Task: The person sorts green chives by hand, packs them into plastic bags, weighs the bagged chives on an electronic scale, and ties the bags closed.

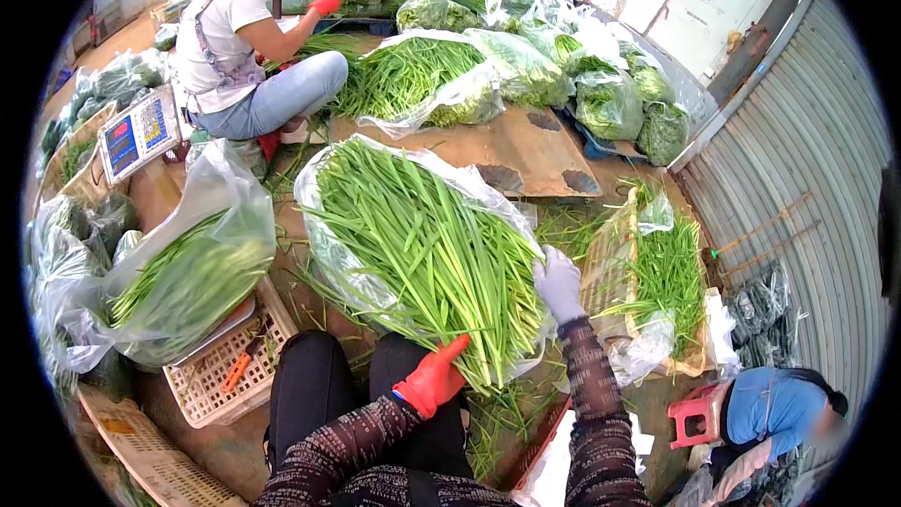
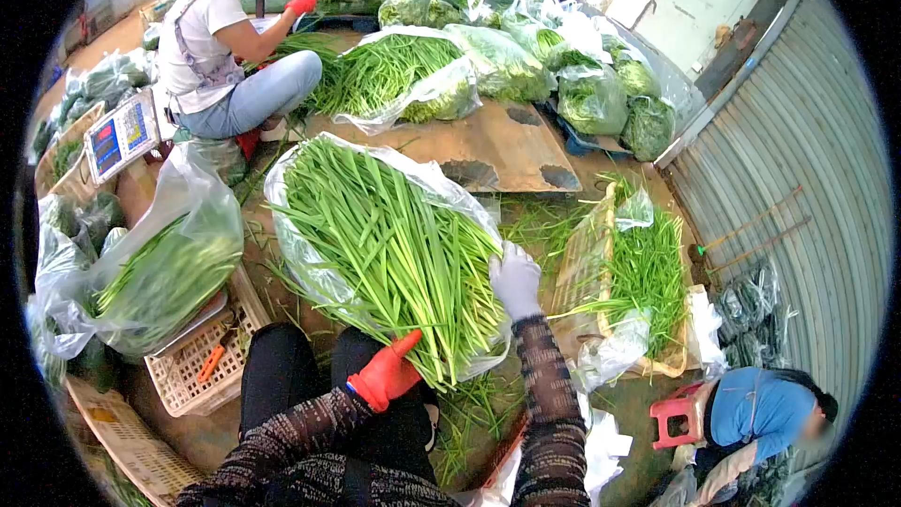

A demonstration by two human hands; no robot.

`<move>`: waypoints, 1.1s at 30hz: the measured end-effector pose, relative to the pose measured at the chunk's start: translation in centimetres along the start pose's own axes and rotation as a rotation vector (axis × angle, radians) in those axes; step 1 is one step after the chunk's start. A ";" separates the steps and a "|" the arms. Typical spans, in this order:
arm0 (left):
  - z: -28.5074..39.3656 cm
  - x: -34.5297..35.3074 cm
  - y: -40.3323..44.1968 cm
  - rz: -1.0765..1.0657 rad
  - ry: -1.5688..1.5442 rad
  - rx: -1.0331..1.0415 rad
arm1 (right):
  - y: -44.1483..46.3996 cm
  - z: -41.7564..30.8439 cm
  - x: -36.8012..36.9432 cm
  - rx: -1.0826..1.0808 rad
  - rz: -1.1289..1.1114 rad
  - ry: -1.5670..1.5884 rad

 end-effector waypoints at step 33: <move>2.3 -0.7 -3.1 -0.146 -0.243 -0.166 | -7.0 -2.9 1.5 0.349 -0.251 0.612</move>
Point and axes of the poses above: each hand's wrist, its own y-axis towards the middle knuckle, its own x-axis out of the palm, z = x × y, the point moved 1 cm from there along y, towards the middle knuckle, and after that the axes turned 3 degrees about y, right-handed, at the moved point
